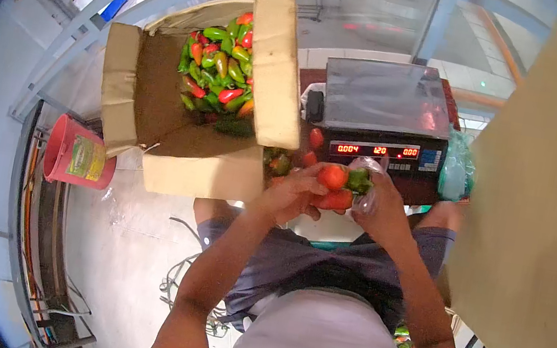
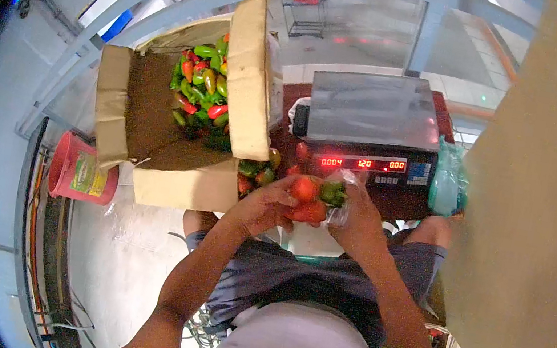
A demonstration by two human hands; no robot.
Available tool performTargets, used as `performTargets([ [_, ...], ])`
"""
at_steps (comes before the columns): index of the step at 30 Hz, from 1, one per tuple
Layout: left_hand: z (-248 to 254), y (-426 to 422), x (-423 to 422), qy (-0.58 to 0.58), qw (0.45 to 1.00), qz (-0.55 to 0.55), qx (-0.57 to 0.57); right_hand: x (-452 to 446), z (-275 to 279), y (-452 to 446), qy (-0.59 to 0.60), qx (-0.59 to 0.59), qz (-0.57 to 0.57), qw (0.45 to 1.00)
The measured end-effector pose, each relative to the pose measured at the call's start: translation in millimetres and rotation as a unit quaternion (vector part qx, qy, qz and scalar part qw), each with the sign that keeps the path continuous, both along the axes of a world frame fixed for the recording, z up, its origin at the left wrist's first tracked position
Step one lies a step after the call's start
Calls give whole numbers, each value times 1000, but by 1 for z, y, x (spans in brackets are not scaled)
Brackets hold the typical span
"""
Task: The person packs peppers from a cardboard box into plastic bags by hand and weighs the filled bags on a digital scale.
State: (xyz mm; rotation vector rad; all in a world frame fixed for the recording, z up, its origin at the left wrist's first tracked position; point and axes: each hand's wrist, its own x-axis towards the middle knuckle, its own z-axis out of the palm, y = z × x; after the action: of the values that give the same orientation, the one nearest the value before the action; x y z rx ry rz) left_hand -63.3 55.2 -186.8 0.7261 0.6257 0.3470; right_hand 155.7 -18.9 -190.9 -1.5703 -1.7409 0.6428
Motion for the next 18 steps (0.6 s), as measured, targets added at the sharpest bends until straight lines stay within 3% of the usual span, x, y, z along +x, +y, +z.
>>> performTargets([
  [3, -16, -9, 21, -20, 998, 52, -6, 3, -13, 6, 11, -33, -48, 998],
  [6, -38, -6, 31, -62, 992, 88, -61, 16, -31, 16, 37, -2, -29, 999],
  [9, -56, -7, 30, -109, 984, 84, -109, 29, 6, 12, 88, -28, 62, 994],
  [14, -22, -18, 36, -71, 992, 79, -71, 38, 38, 7, -78, -33, 69, 994],
  [18, -22, -31, 38, -8, 983, 182, -29, 30, 30, 3, -141, -22, 24, 989],
])
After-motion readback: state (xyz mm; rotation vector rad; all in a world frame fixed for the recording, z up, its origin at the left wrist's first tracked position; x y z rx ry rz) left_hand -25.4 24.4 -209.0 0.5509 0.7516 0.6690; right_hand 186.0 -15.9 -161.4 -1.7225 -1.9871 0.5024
